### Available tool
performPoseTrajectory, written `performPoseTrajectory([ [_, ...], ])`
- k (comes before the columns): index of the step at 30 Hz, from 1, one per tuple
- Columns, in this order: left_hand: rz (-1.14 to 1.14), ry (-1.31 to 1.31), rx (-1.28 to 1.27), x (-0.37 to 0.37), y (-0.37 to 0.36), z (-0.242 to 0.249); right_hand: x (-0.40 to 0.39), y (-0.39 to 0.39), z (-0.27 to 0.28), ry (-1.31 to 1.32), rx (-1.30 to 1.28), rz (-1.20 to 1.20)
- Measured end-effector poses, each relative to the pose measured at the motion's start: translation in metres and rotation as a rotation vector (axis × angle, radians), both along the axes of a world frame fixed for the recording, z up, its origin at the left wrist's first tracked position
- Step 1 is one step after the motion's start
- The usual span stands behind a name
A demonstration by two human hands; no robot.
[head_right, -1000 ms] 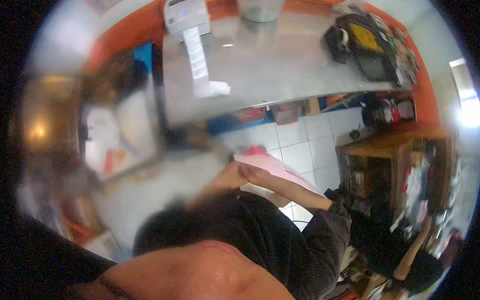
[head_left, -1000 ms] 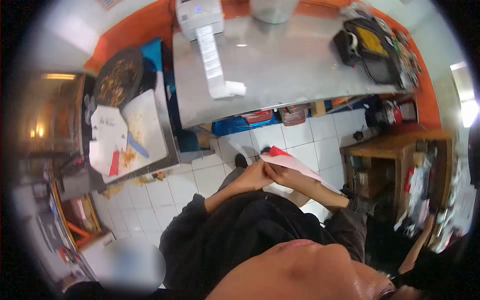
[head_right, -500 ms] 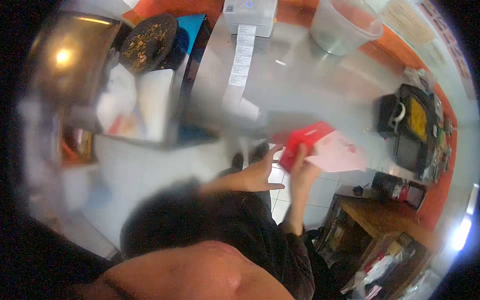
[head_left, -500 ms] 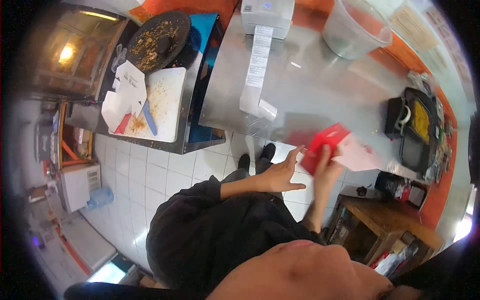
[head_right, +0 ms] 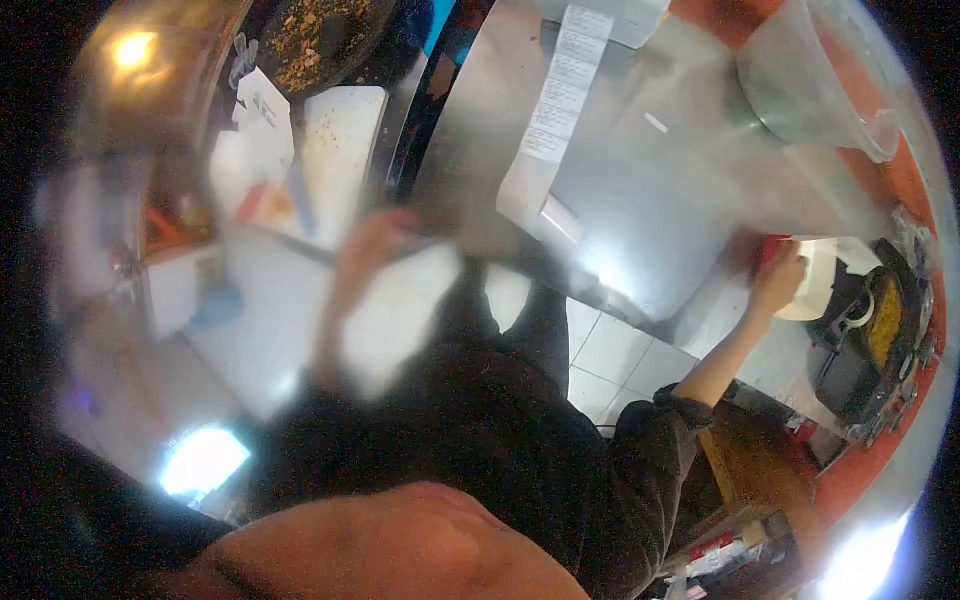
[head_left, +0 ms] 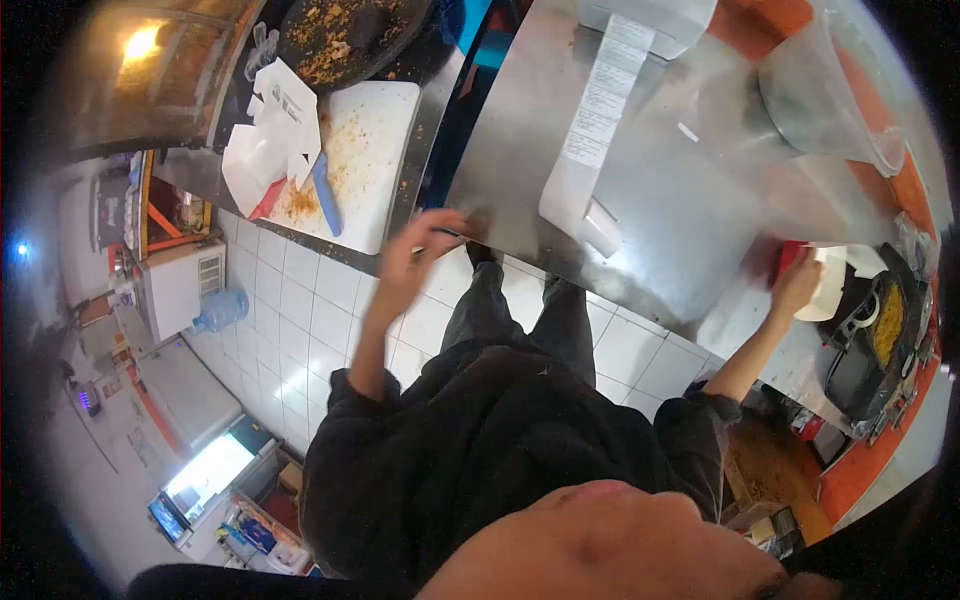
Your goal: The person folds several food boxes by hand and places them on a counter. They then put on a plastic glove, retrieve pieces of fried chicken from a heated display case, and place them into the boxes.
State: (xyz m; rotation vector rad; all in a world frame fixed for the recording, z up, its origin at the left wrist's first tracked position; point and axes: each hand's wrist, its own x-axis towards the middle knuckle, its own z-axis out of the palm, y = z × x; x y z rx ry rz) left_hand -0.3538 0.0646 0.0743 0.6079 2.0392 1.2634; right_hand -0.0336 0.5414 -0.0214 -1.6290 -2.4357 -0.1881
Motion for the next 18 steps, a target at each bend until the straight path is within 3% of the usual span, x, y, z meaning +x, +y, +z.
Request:
performPoseTrajectory([
  [1, -0.061, 0.378, 0.005, -0.031, -0.032, -0.018, 0.001, 0.019, -0.005, -0.061, 0.055, -0.049],
  [2, 0.200, 0.224, 0.055, -0.053, -0.064, -0.026, 0.003, 0.030, -0.009, -0.060, 0.127, 0.008],
  [3, 0.334, 0.404, -0.132, -0.074, -0.084, -0.017, 0.002, 0.038, -0.015, -0.068, 0.126, -0.005],
  [5, 0.219, 1.054, -0.463, -0.121, -0.115, 0.001, 0.001, 0.042, -0.018, -0.178, 0.430, -0.013],
  [6, 0.211, 1.051, -0.449, -0.142, -0.139, -0.004, -0.014, 0.026, -0.003, -0.185, 0.437, -0.024],
  [8, 0.054, 1.098, -0.554, -0.188, -0.199, -0.039, -0.067, -0.037, 0.045, 0.071, 0.498, -0.088],
  [11, -0.204, 1.170, -0.701, -0.241, -0.257, -0.083, -0.122, -0.121, 0.043, 0.403, 0.294, 0.248],
  [12, -0.154, 1.088, -0.808, -0.227, -0.231, -0.053, -0.156, -0.168, 0.047, 0.451, 0.288, 0.352],
  [15, -0.151, 1.015, -0.661, -0.235, -0.219, -0.067, -0.236, -0.286, 0.055, 0.777, -0.234, 0.444],
  [16, -0.091, 0.787, -0.573, -0.230, -0.212, -0.073, -0.260, -0.320, 0.047, 0.794, -0.359, 0.498],
  [18, -0.162, 0.800, -0.498, -0.214, -0.191, -0.075, -0.308, -0.377, 0.041, 0.898, -0.429, 0.839],
])
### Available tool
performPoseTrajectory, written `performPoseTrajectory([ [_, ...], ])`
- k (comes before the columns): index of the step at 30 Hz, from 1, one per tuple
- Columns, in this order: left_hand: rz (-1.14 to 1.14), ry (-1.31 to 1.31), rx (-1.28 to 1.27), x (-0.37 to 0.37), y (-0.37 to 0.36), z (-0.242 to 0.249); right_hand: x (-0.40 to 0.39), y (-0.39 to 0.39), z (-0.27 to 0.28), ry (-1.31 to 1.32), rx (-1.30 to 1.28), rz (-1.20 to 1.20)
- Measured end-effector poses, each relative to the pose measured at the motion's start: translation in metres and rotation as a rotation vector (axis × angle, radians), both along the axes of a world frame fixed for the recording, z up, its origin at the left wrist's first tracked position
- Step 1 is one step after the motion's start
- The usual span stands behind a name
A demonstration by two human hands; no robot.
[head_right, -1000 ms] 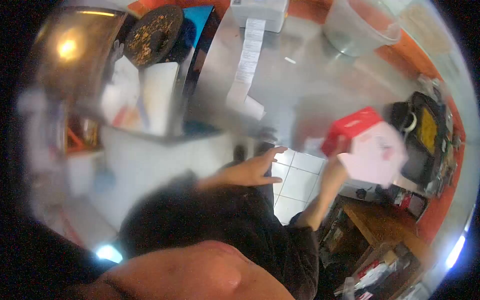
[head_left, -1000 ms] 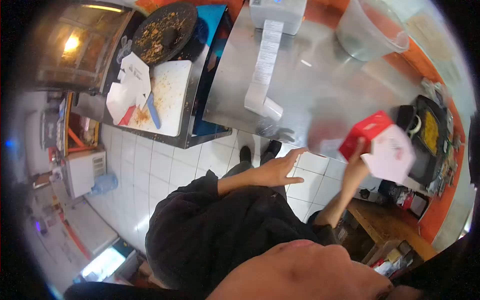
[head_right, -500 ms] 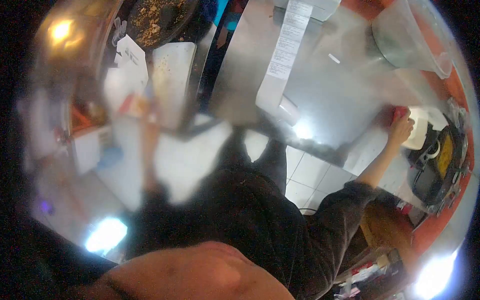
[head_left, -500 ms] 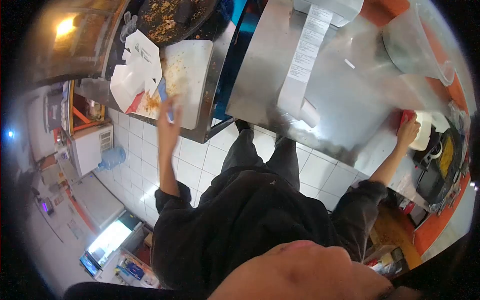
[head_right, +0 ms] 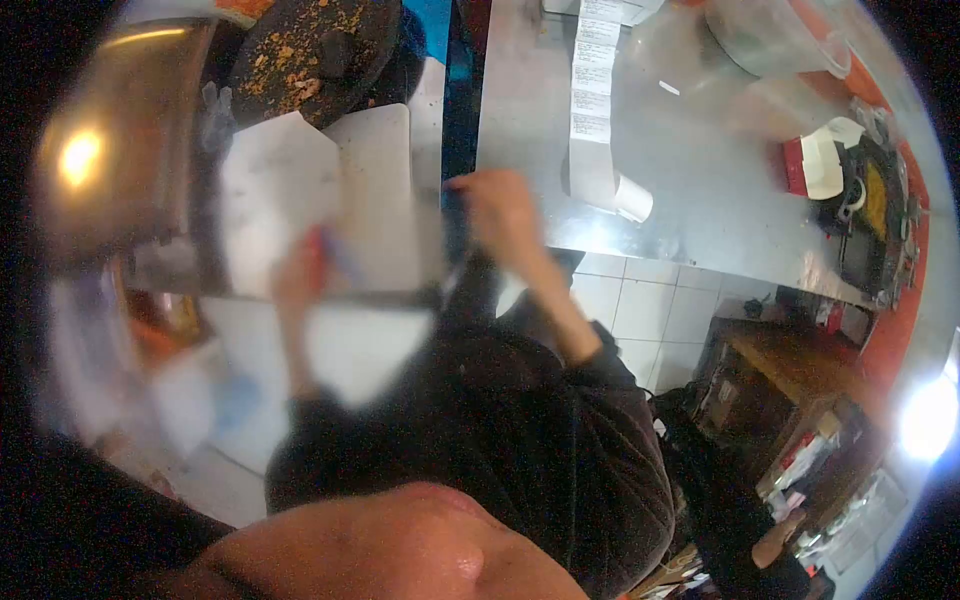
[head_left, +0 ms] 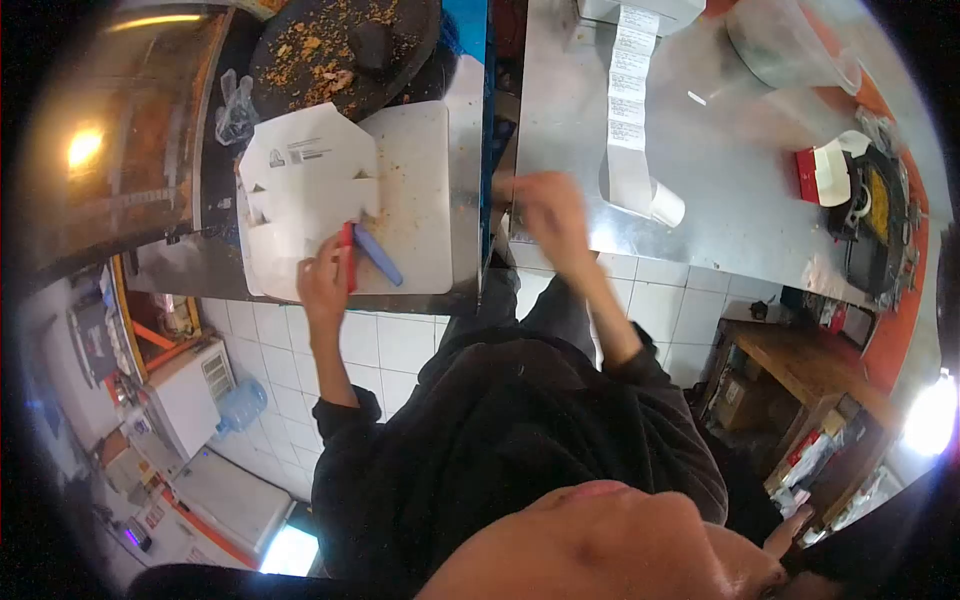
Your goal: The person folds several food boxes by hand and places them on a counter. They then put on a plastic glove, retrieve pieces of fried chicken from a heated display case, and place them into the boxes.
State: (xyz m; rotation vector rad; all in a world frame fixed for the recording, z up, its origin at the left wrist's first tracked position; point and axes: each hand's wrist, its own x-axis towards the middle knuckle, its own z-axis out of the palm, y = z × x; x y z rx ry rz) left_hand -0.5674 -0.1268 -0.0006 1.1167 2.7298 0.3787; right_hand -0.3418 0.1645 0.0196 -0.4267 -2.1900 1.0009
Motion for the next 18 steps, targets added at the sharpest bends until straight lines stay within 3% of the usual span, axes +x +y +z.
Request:
performPoseTrajectory([
  [2, -0.096, -0.003, 0.039, 0.009, 0.010, -0.002, -0.040, -0.057, -0.025, -0.165, -0.021, 0.163],
  [5, 0.003, -0.146, 0.229, 0.000, 0.000, -0.028, -0.083, -0.108, -0.005, -0.191, -0.091, 0.419],
  [7, 0.293, -0.879, 0.749, -0.017, -0.025, -0.070, -0.095, -0.126, 0.007, -0.284, -0.012, 0.473],
  [8, 0.270, -0.719, 0.623, 0.004, 0.005, 0.003, -0.099, -0.133, 0.010, -0.382, 0.066, 0.543],
  [9, 0.261, -0.720, 0.621, 0.000, 0.002, 0.011, -0.101, -0.142, 0.003, -0.381, 0.065, 0.534],
  [11, 0.279, -0.536, 0.256, -0.011, -0.003, 0.020, -0.104, -0.156, -0.013, -0.210, 0.071, 0.406],
  [12, 0.274, -0.537, 0.256, -0.014, -0.003, 0.024, -0.105, -0.162, -0.016, -0.211, 0.073, 0.401],
  [14, 0.298, -0.295, 0.246, -0.017, -0.003, 0.036, -0.106, -0.169, -0.018, -0.362, 0.233, 0.269],
  [16, 0.043, -0.063, 0.340, -0.027, -0.009, 0.071, -0.111, -0.173, -0.017, -0.401, 0.271, 0.276],
  [18, 0.217, -0.145, 0.356, -0.018, 0.001, 0.129, -0.115, -0.167, -0.004, -0.433, 0.315, 0.289],
])
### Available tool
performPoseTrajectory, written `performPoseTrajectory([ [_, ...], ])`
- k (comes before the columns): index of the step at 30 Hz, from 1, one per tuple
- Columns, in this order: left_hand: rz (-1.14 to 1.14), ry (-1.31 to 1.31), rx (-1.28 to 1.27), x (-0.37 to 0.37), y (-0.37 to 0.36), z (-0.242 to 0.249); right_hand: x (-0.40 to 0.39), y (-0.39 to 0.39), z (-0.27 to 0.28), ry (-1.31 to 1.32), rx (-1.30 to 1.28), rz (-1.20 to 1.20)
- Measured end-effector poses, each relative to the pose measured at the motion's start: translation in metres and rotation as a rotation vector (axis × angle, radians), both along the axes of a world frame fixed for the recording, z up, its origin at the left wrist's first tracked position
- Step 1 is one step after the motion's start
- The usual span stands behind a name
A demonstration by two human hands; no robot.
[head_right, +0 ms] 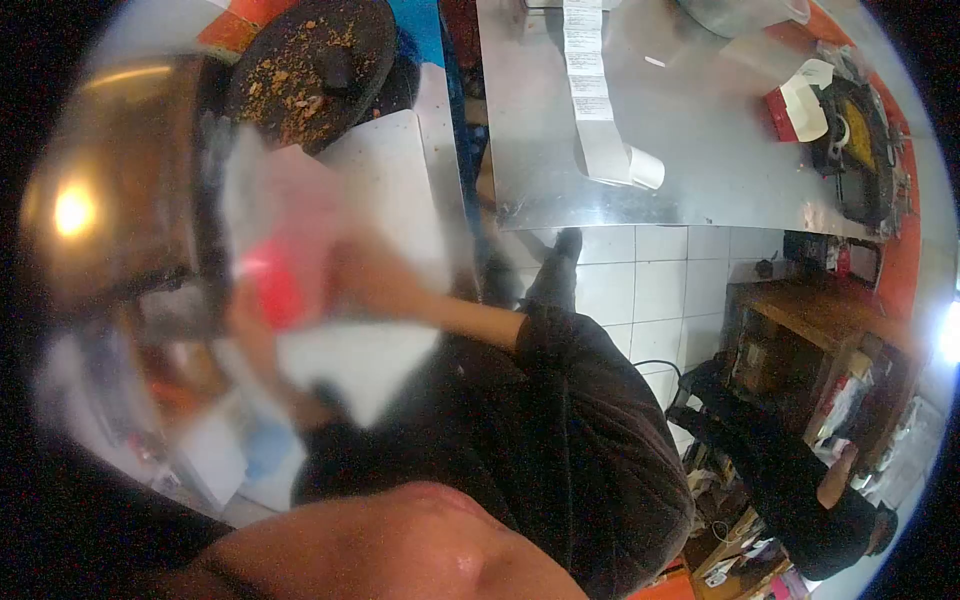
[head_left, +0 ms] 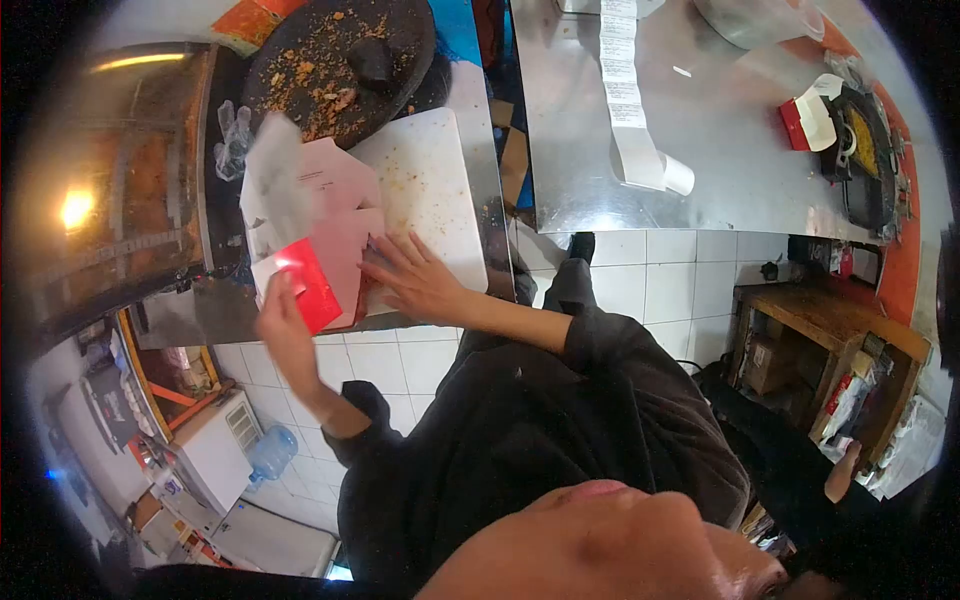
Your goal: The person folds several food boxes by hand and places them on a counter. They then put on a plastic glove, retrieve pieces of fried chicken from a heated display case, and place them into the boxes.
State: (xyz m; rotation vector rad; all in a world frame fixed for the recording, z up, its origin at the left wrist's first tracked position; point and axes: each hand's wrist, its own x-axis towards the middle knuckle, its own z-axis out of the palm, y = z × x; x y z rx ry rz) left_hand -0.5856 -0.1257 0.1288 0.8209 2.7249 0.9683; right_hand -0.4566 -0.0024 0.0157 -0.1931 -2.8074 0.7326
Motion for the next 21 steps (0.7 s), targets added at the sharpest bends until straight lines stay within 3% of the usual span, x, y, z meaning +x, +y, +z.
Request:
performPoseTrajectory([
  [2, -0.005, 0.024, -0.026, 0.021, 0.011, 0.047, -0.005, 0.016, 0.039, -0.074, -0.724, 0.207],
  [3, -0.007, 0.048, -0.056, 0.028, 0.010, 0.057, -0.004, 0.014, 0.053, -0.072, -0.722, 0.208],
  [4, -0.060, 0.123, -0.066, 0.031, -0.001, 0.043, 0.001, 0.008, 0.066, 0.126, -1.271, 0.246],
  [5, -0.277, 0.143, 0.049, 0.037, 0.004, 0.035, 0.006, 0.005, 0.073, 0.340, -1.815, 0.274],
  [6, -0.496, 0.164, 0.165, 0.049, 0.017, 0.031, 0.012, 0.008, 0.065, 0.124, -1.560, 0.213],
  [7, -0.524, 0.155, 0.133, 0.068, 0.033, 0.034, 0.022, 0.013, 0.072, 0.131, -1.554, 0.217],
  [8, -0.591, 0.272, 0.122, 0.080, 0.047, 0.036, 0.033, 0.017, 0.083, 0.125, -1.715, 0.004],
  [9, -0.590, 0.212, 0.024, 0.092, 0.055, 0.044, 0.038, 0.017, 0.090, 0.122, -1.865, -0.218],
  [10, -0.605, 0.252, 0.090, 0.101, 0.063, 0.046, 0.040, 0.014, 0.089, 0.138, -1.860, -0.219],
  [12, -0.628, 0.282, 0.152, 0.108, 0.067, 0.046, 0.047, 0.005, 0.080, 0.522, -1.705, -0.305],
  [13, -0.663, 0.300, 0.183, 0.111, 0.066, 0.045, 0.050, 0.006, 0.076, 0.527, -1.706, -0.313],
  [15, -0.691, 0.327, 0.226, 0.114, 0.067, 0.041, 0.054, 0.023, 0.080, 0.760, -1.349, -0.296],
  [16, -0.679, 0.324, 0.256, 0.113, 0.067, 0.035, 0.064, 0.030, 0.087, 0.717, -1.583, -0.154],
  [17, -0.668, 0.323, 0.286, 0.113, 0.066, 0.027, 0.069, 0.032, 0.097, 0.724, -1.577, -0.145],
  [18, -0.575, 0.017, 0.539, 0.119, 0.071, 0.014, 0.075, 0.030, 0.106, 0.791, -1.564, -0.286],
  [19, -0.584, 0.030, 0.545, 0.125, 0.068, 0.011, 0.079, 0.031, 0.114, 0.862, -1.544, -0.425],
  [21, -0.451, -0.389, 0.594, 0.142, 0.073, 0.032, 0.094, 0.060, 0.119, 1.075, -0.946, -0.238],
])
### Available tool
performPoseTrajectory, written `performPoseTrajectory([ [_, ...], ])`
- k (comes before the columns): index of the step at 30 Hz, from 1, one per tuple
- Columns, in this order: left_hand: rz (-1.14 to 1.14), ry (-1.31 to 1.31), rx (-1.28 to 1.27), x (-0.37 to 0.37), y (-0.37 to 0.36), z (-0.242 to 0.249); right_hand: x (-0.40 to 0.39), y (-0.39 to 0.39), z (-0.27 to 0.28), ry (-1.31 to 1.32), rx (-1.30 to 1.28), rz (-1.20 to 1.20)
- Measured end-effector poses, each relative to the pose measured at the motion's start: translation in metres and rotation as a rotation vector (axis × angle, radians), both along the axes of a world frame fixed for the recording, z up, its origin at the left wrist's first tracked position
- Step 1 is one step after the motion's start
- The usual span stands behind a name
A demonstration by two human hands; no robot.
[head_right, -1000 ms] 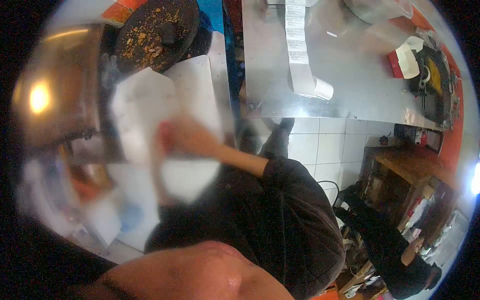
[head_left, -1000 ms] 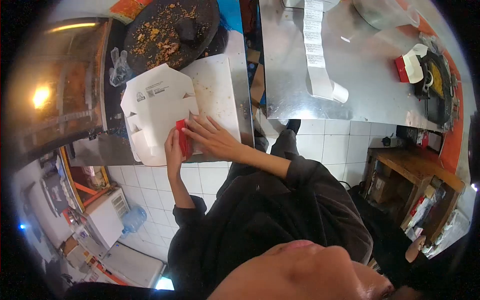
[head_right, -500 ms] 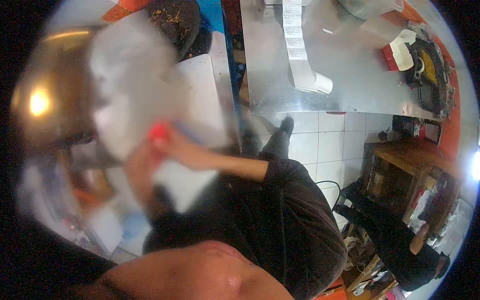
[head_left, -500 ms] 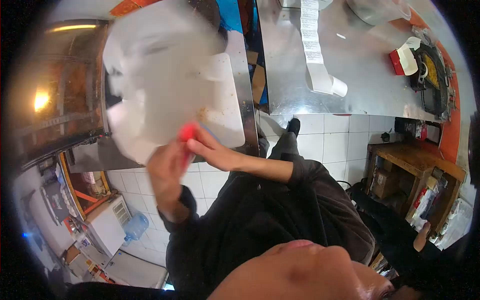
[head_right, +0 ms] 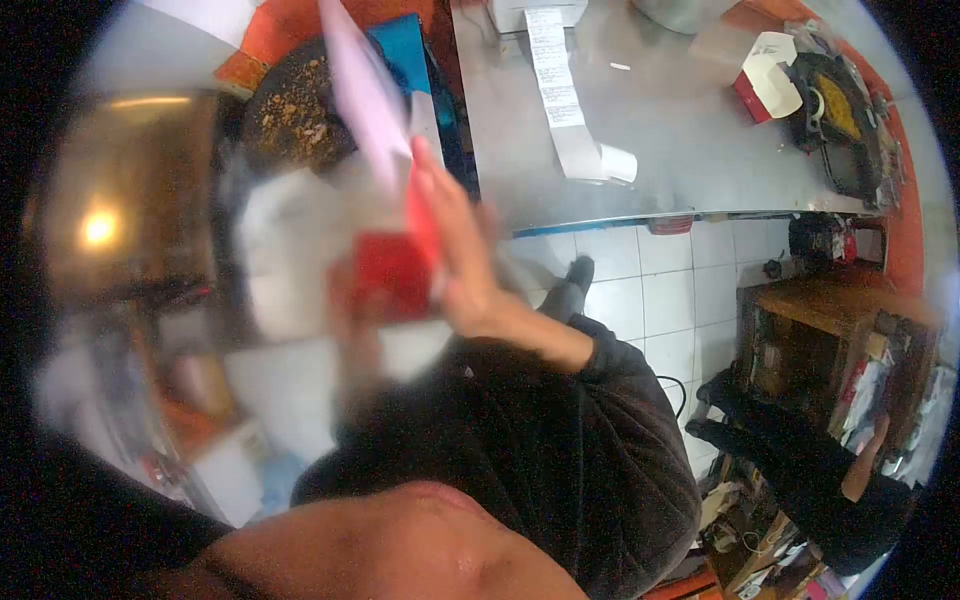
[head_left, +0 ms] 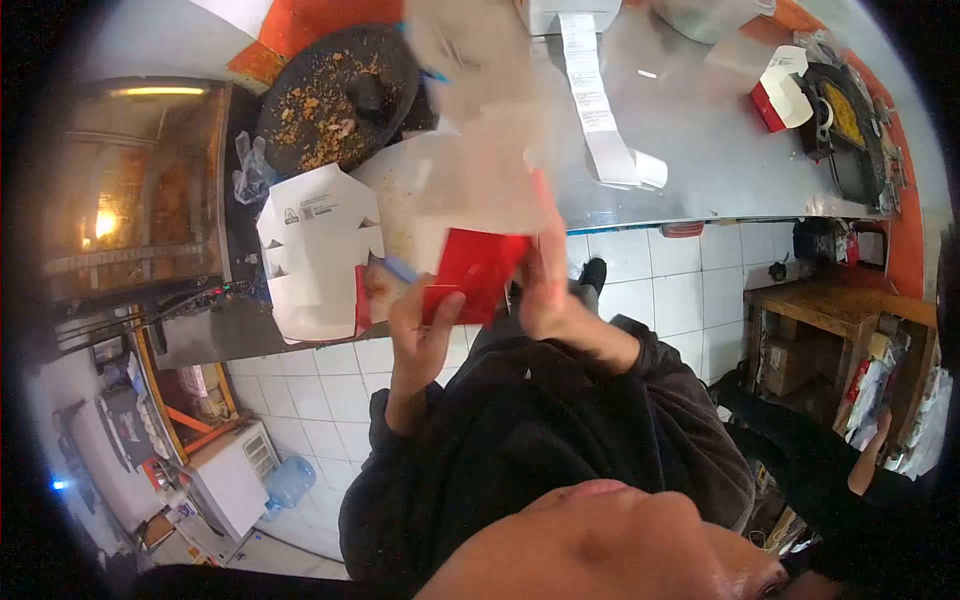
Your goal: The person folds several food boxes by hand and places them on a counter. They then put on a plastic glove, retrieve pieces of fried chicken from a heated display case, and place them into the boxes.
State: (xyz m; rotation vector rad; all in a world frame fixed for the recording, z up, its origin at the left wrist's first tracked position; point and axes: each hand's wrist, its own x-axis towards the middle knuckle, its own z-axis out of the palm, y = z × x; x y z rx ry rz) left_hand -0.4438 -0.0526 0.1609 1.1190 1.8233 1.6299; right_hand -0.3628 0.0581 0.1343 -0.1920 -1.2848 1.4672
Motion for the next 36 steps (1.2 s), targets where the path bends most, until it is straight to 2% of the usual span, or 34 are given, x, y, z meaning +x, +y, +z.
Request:
performPoseTrajectory([
  [2, -0.053, -0.092, -0.025, 0.003, -0.007, -0.013, 0.036, 0.032, 0.014, -0.314, 0.286, -0.022],
  [3, -0.105, -0.187, -0.061, 0.004, -0.013, -0.027, 0.050, 0.043, 0.013, -0.312, 0.293, -0.018],
  [5, -0.218, -0.371, -0.132, 0.001, -0.022, -0.057, 0.068, 0.059, 0.006, -0.884, 0.513, -0.221],
  [6, -0.277, -0.460, -0.164, 0.000, -0.022, -0.067, 0.075, 0.058, 0.005, -0.877, 0.523, -0.227],
  [8, -0.331, -0.554, -0.194, 0.005, -0.023, -0.071, 0.092, 0.041, 0.004, -0.810, 0.242, 0.025],
  [10, -0.513, -0.508, -0.347, 0.022, -0.023, -0.067, 0.098, 0.030, 0.011, -0.869, 0.506, 0.237],
  [11, -0.509, -0.515, -0.348, 0.026, -0.028, -0.071, 0.099, 0.022, 0.010, -0.881, 0.598, 0.302],
  [12, -0.578, -0.406, -0.405, 0.030, -0.033, -0.080, 0.100, 0.018, 0.011, -0.884, 0.594, 0.308],
  [13, -0.647, -0.293, -0.461, 0.032, -0.038, -0.084, 0.100, 0.016, 0.013, -0.905, 0.626, 0.215],
  [14, -0.645, -0.296, -0.464, 0.039, -0.040, -0.077, 0.100, 0.015, 0.017, -0.924, 0.658, 0.122],
  [15, -0.499, -0.594, -0.407, 0.049, -0.040, -0.064, 0.100, 0.019, 0.021, -0.960, 0.697, 0.006],
  [16, -0.340, -0.884, -0.338, 0.056, -0.042, -0.057, 0.101, 0.017, 0.020, -0.960, 0.696, 0.016],
  [17, -0.332, -0.887, -0.333, 0.058, -0.047, -0.068, 0.102, 0.015, 0.019, -1.018, 0.704, 0.207],
  [18, -0.423, -0.636, -0.368, 0.059, -0.053, -0.091, 0.102, 0.013, 0.018, -1.071, 0.708, 0.397],
  [19, -0.510, -0.379, -0.399, 0.059, -0.059, -0.113, 0.103, 0.013, 0.014, -0.993, 0.709, 0.632],
  [20, -0.511, -0.376, -0.394, 0.058, -0.066, -0.130, 0.104, 0.013, 0.016, -0.994, 0.715, 0.629],
  [22, -0.721, -0.298, -0.342, 0.058, -0.079, -0.154, 0.106, 0.012, 0.026, -0.931, 0.614, 0.709],
  [23, -0.606, -0.359, -0.187, 0.057, -0.065, -0.109, 0.107, 0.012, 0.032, -0.896, 0.614, 0.696],
  [24, -0.519, -0.169, -0.207, 0.045, -0.051, -0.068, 0.107, 0.009, 0.032, -0.894, 0.618, 0.714],
  [26, -0.451, 0.119, -0.054, 0.037, -0.036, -0.042, 0.109, 0.002, 0.033, -0.719, 0.587, -0.027],
  [27, -0.448, 0.120, -0.053, 0.037, -0.033, -0.036, 0.111, 0.002, 0.034, -0.820, 0.521, -0.108],
  [28, -0.361, 0.397, 0.044, 0.041, -0.029, -0.032, 0.110, 0.000, 0.034, -0.821, 0.521, -0.106],
  [29, -0.267, 0.673, 0.142, 0.044, -0.025, -0.031, 0.106, -0.001, 0.033, -0.745, 0.079, 0.117],
  [30, -0.269, 0.673, 0.143, 0.049, -0.018, -0.032, 0.105, -0.002, 0.030, -0.638, -0.361, 0.331],
  [31, -0.238, 0.738, 0.115, 0.054, -0.010, -0.036, 0.104, 0.000, 0.013, -0.611, -0.361, 0.394],
  [32, -0.207, 0.803, 0.086, 0.056, -0.006, -0.041, 0.102, -0.001, -0.001, -0.685, -0.258, 0.348],
  [33, -0.351, 0.715, 0.005, 0.051, -0.009, -0.048, 0.101, -0.003, -0.007, -0.671, -0.275, 0.337],
  [35, -0.379, 0.872, 0.018, 0.026, -0.013, -0.055, 0.103, 0.000, -0.017, -0.655, -0.295, 0.322],
  [36, -0.266, 0.591, -0.105, 0.013, -0.017, -0.035, 0.106, 0.004, -0.021, -0.676, -0.298, 0.349],
])
